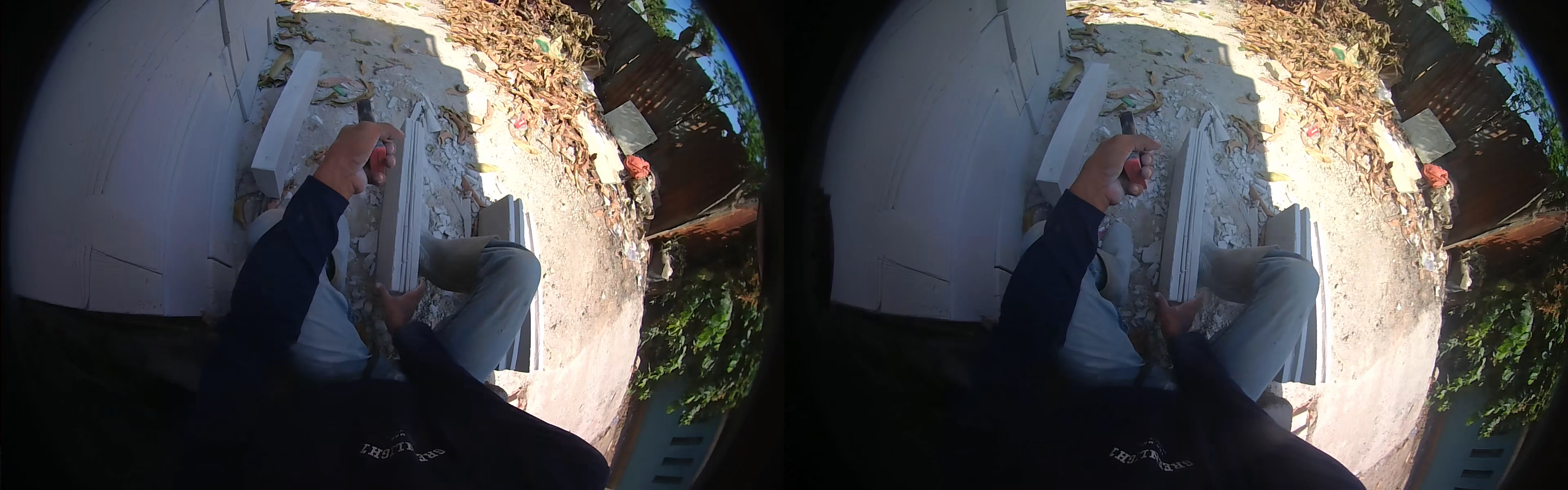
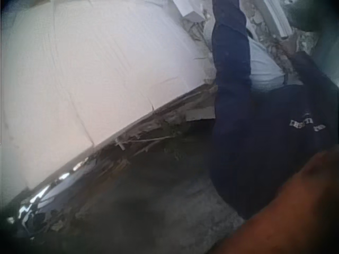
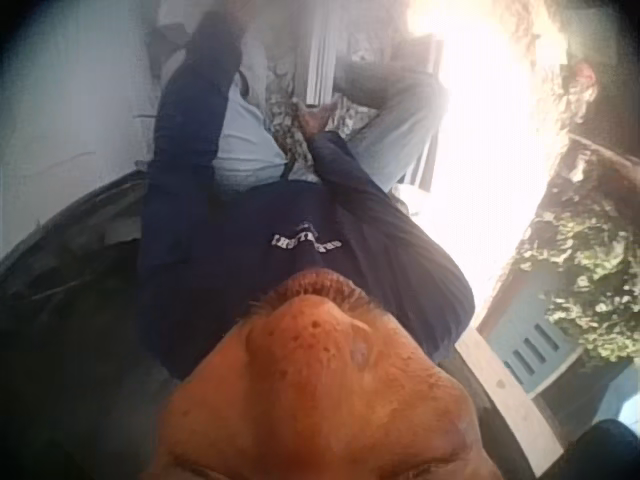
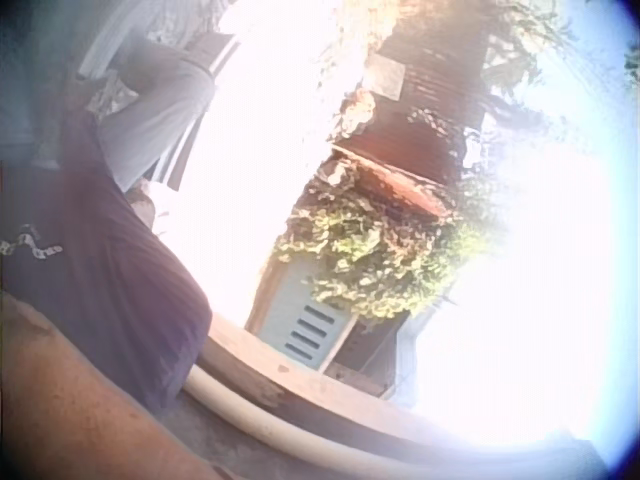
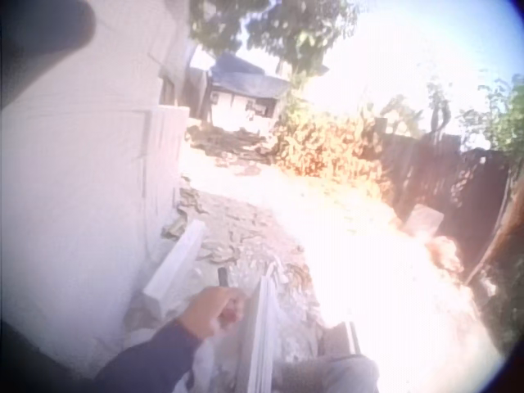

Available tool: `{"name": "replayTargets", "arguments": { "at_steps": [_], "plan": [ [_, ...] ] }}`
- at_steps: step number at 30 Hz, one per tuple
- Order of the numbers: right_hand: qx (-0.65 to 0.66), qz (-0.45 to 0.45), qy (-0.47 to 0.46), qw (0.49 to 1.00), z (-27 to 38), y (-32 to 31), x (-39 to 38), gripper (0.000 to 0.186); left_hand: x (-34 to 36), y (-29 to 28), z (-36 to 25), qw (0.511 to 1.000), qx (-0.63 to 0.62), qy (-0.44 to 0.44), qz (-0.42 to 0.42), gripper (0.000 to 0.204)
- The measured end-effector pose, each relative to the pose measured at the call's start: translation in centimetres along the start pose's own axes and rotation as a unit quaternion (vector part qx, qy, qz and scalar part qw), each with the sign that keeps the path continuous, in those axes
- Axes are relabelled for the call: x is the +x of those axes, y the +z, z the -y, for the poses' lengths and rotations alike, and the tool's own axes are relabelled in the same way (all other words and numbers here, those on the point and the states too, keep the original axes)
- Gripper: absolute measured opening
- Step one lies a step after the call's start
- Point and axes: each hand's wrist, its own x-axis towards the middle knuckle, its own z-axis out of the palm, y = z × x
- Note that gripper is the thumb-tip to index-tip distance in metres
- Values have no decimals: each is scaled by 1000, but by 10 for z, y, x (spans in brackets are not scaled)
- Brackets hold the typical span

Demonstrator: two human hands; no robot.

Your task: The person sits on the ground and uses a hand saw to cut a long white wooden plank. They hold the plank steady with one hand while sawing with the other, then lift the plank to inspect the cut before continuing to saw through the material.

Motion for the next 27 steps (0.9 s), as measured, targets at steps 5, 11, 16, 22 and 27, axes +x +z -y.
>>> {"name": "replayTargets", "arguments": {
  "at_steps": [5,11,16,22,27],
  "plan": [
    [56,-1,-40,998,-16,10,19,119,13,-7,-15,992,-118,4,-54,12],
    [-3,-76,1,997,-3,23,0,117,1,-2,-12,986,-105,-8,-127,17],
    [-19,-102,6,995,-13,33,-3,107,-5,-11,-21,982,-144,17,-124,20],
    [21,-53,30,998,-14,23,-4,92,-1,-35,-29,980,-148,17,-131,19],
    [75,-25,-31,996,-24,8,14,93,5,-32,-30,982,-118,26,-149,19]
  ]
}}
